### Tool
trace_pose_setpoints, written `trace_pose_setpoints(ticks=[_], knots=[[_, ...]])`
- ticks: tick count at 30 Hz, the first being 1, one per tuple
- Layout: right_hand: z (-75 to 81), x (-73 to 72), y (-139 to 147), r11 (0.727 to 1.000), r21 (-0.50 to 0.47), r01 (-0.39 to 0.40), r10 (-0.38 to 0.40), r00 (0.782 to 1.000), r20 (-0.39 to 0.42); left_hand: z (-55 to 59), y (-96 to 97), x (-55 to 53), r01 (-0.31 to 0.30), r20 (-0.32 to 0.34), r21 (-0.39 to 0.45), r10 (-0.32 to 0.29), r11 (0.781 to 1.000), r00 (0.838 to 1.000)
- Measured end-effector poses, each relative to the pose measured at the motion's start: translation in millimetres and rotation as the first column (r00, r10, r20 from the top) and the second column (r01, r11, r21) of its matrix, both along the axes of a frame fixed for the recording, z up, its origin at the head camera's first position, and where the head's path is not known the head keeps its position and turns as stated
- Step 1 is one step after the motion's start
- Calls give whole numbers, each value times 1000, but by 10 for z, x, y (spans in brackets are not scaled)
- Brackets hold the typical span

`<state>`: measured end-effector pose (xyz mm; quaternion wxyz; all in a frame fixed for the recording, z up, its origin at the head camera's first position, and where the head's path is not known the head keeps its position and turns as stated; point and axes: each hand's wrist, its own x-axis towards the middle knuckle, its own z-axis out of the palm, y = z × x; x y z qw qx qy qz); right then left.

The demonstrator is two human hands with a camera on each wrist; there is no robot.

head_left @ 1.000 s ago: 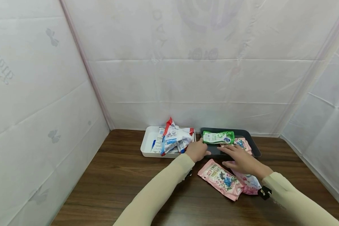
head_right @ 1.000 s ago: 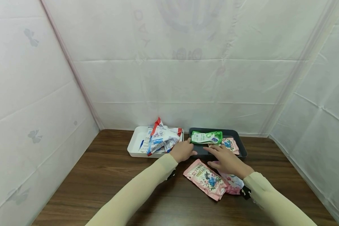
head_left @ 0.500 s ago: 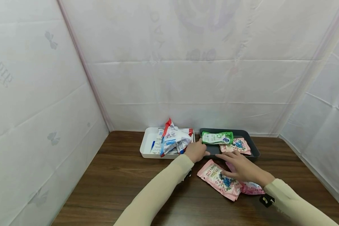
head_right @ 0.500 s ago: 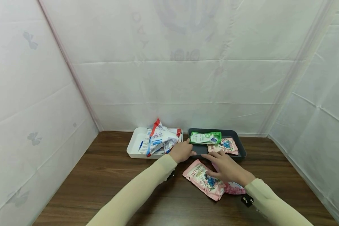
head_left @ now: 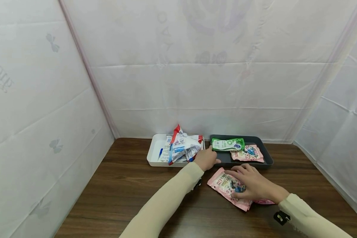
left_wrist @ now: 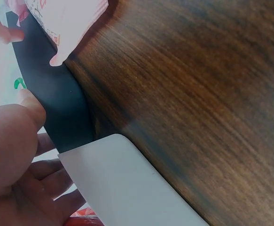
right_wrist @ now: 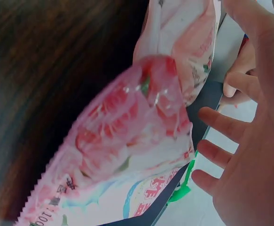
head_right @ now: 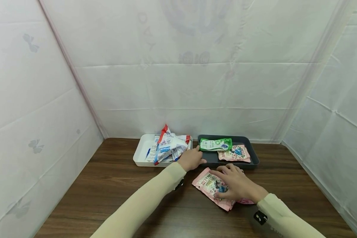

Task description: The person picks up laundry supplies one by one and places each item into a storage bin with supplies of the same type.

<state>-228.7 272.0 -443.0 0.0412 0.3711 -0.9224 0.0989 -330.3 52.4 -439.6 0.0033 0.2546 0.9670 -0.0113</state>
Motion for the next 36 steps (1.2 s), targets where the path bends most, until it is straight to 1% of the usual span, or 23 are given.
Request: trace_pose_setpoints(ticks=[5, 10, 17, 24, 36], knots=[[6, 80, -30, 999, 49, 23, -23, 1000, 9, 4, 0, 9, -5, 12, -5, 5, 1000, 1000], [-11, 143, -43, 996, 78, 44, -45, 999, 10, 2, 1, 5, -4, 3, -1, 4, 1000, 1000], [-78, 187, -45, 999, 52, 8, -7, 1000, -23, 13, -9, 20, 2, -15, -2, -2, 1000, 1000], [-123, 217, -53, 998, 69, 15, -11, 998, -58, -11, -13, 9, 8, -19, -6, -8, 1000, 1000], [-153, 230, -52, 998, 59, 21, -18, 999, -45, -16, -8, 18, 2, -19, -3, -2, 1000, 1000]])
